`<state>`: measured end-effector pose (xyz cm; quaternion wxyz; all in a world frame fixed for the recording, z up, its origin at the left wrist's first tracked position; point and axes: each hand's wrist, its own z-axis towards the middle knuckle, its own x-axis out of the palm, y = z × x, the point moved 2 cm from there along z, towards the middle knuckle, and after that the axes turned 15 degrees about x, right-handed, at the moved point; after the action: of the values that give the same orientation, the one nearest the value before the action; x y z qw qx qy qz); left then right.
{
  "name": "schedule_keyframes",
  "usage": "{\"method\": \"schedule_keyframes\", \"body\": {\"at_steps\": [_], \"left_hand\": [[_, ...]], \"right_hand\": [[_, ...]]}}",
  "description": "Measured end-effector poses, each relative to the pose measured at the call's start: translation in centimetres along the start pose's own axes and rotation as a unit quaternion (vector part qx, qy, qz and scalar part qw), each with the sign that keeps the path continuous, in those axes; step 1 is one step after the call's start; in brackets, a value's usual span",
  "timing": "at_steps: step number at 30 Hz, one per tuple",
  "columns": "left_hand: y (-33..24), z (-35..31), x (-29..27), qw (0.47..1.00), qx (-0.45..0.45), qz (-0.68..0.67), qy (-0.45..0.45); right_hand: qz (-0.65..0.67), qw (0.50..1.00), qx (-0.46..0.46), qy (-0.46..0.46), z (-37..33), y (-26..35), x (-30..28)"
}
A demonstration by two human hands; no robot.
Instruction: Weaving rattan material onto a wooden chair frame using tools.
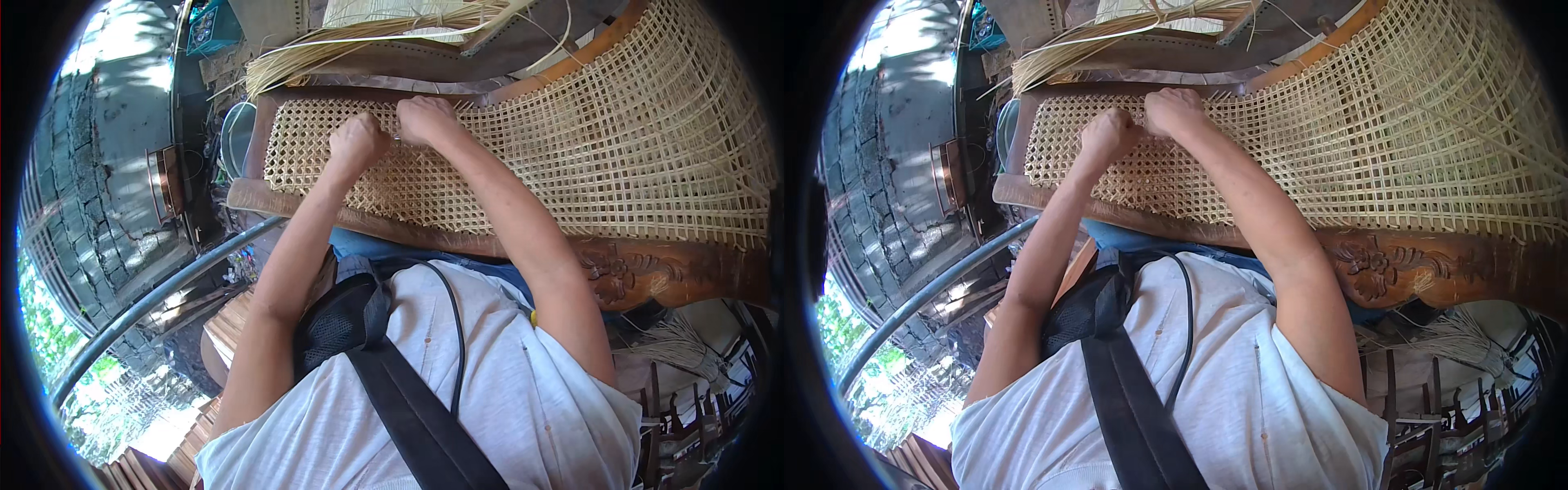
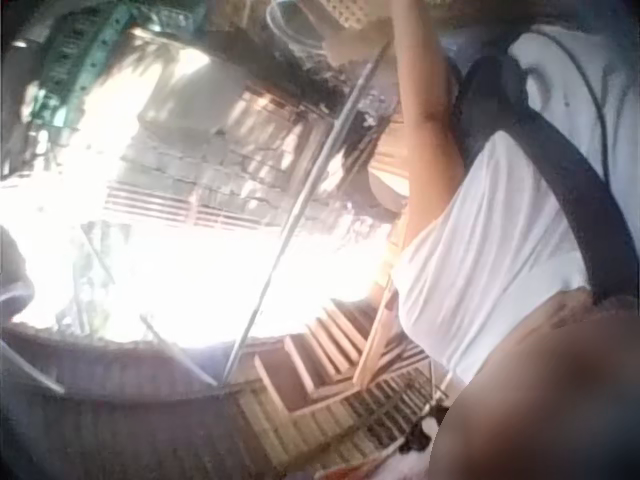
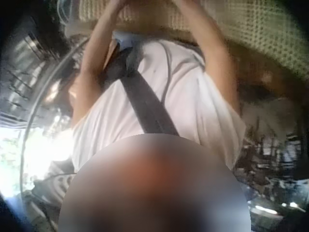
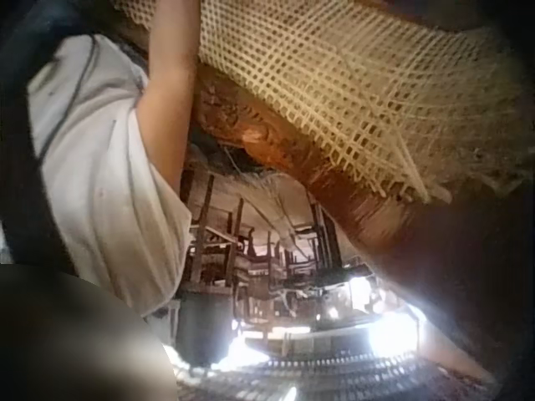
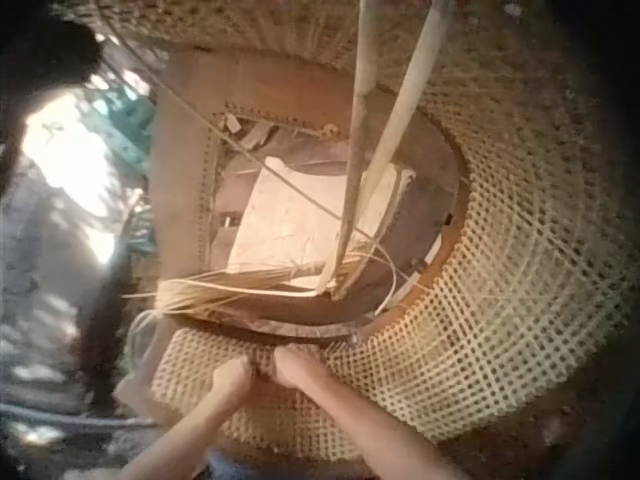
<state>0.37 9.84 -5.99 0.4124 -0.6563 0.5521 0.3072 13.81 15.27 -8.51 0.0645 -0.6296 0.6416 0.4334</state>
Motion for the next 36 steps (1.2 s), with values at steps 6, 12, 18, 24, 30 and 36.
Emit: {"method": "schedule_keyframes", "body": {"at_steps": [6,12,18,24,30,36], "left_hand": [[-1.2,-0.9,0.2,0.999,0.024,0.029,0.014],[-1.3,-3.4,-1.0,0.992,0.035,0.118,-0.013],[-0.5,-6.6,-4.9,0.989,-0.022,-0.062,0.135],[-0.7,-8.2,-4.5,0.911,0.05,-0.368,-0.181],[-0.4,-10.6,-3.8,0.929,0.029,-0.295,-0.219],[-0.4,-7.4,-0.4,0.965,0.155,0.003,-0.212]], "right_hand": [[0.018,0.999,0.025,0.007,1.6,-1.1,1.7],[-0.02,0.995,0.072,-0.061,1.6,-5.7,-2.2],[0.016,0.993,-0.033,-0.113,1.4,-3.5,-0.9],[0.036,0.995,-0.086,-0.028,0.9,-2.1,2.6],[-0.071,0.989,-0.131,0.007,1.8,-2.0,2.0],[-0.18,0.971,-0.005,-0.159,6.0,-10.3,-2.9]]}}
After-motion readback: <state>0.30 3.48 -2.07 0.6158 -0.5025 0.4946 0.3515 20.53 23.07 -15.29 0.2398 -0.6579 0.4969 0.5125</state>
